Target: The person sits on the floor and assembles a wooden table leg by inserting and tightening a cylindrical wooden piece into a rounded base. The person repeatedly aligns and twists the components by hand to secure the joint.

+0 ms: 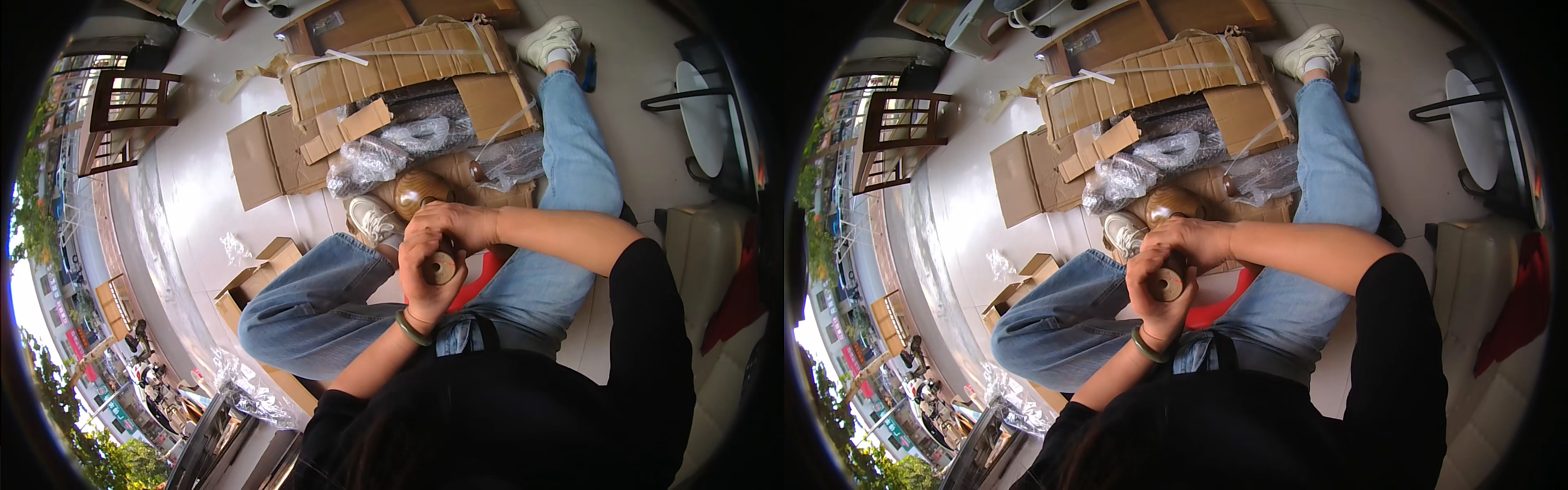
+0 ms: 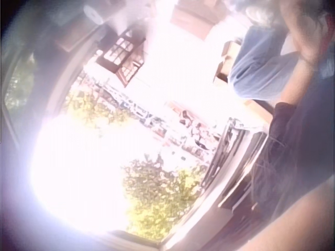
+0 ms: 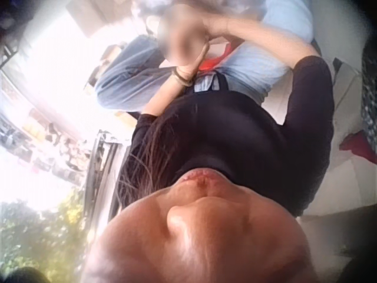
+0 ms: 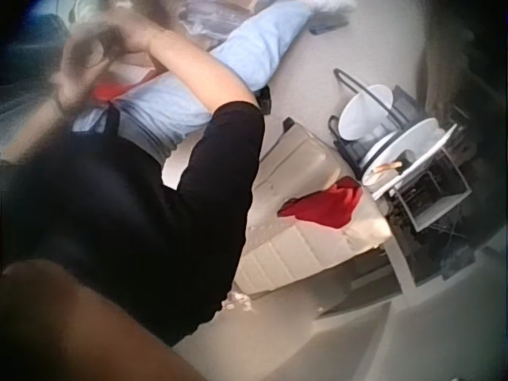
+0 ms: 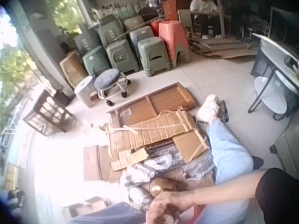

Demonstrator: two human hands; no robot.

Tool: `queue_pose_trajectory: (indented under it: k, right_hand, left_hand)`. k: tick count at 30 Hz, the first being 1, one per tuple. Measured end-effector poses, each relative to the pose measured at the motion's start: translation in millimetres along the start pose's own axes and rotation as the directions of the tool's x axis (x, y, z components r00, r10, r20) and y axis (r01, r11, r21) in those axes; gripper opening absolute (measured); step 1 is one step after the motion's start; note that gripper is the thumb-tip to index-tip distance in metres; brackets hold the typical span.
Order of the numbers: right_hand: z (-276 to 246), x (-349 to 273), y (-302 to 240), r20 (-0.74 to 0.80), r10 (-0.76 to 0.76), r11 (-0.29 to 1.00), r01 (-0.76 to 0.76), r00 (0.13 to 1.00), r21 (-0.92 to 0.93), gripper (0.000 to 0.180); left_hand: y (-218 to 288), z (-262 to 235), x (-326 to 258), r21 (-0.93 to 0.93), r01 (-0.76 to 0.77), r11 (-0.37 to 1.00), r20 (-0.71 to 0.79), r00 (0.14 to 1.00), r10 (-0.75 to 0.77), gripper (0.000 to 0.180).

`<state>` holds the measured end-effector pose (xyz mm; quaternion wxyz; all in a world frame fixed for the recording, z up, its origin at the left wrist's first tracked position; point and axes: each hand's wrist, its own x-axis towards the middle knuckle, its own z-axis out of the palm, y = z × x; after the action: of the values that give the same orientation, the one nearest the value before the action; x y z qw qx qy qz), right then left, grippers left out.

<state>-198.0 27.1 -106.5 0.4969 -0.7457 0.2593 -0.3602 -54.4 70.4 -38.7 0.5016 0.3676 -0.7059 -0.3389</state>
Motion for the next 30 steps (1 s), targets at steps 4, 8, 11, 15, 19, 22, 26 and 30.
queue_pose_trajectory:
  k: [4, 8, 11, 15, 19, 22, 26, 30]
  right_hand:
    - [9.6, 17.3, -0.3, 0.170, -0.035, 0.999, 0.039, 0.985, -0.021, 0.044]
    - [43.1, 4.0, -15.6, -0.359, -0.077, 0.964, -0.023, 0.930, -0.266, 0.038]
    - [88.5, 3.5, -24.0, -0.809, 0.064, 0.987, -0.159, 0.585, -0.037, 0.039]
    - [94.8, -8.7, -16.4, -0.858, 0.217, 0.965, -0.236, 0.465, 0.116, 0.049]
    - [44.0, -20.6, -4.1, -0.553, -0.040, 0.977, -0.085, 0.832, -0.198, 0.047]
    - [13.2, -3.0, 0.7, -0.037, 0.013, 0.997, -0.016, 0.999, -0.076, 0.043]
    - [4.9, 25.8, 2.1, 0.333, 0.016, 1.000, -0.012, 0.943, -0.014, 0.039]
    - [25.6, 12.0, -9.3, -0.028, 0.045, 0.998, -0.046, 0.999, -0.030, 0.033]
  left_hand:
    - [0.2, -20.3, -9.2, 0.007, 0.107, 0.994, 0.110, 0.988, -0.108, 0.043]
    - [-16.5, -49.6, 42.0, -0.119, 0.034, 0.992, 0.618, 0.784, 0.047, 0.036]
    - [-33.1, -42.9, 78.6, -0.277, 0.038, 0.960, 0.865, 0.446, 0.232, 0.040]
    - [-37.4, -25.1, 94.1, -0.307, 0.030, 0.951, 0.890, 0.363, 0.276, 0.042]
    - [-13.4, -24.0, 52.4, -0.135, -0.036, 0.990, 0.558, 0.823, 0.107, 0.041]
    - [6.1, -15.2, -0.6, 0.008, 0.071, 0.997, 0.076, 0.995, -0.072, 0.044]
    - [5.8, -19.4, -28.3, 0.093, 0.236, 0.967, -0.030, 0.972, -0.234, 0.050]
    - [-5.8, -46.0, 4.1, -0.004, 0.112, 0.994, 0.366, 0.925, -0.103, 0.041]
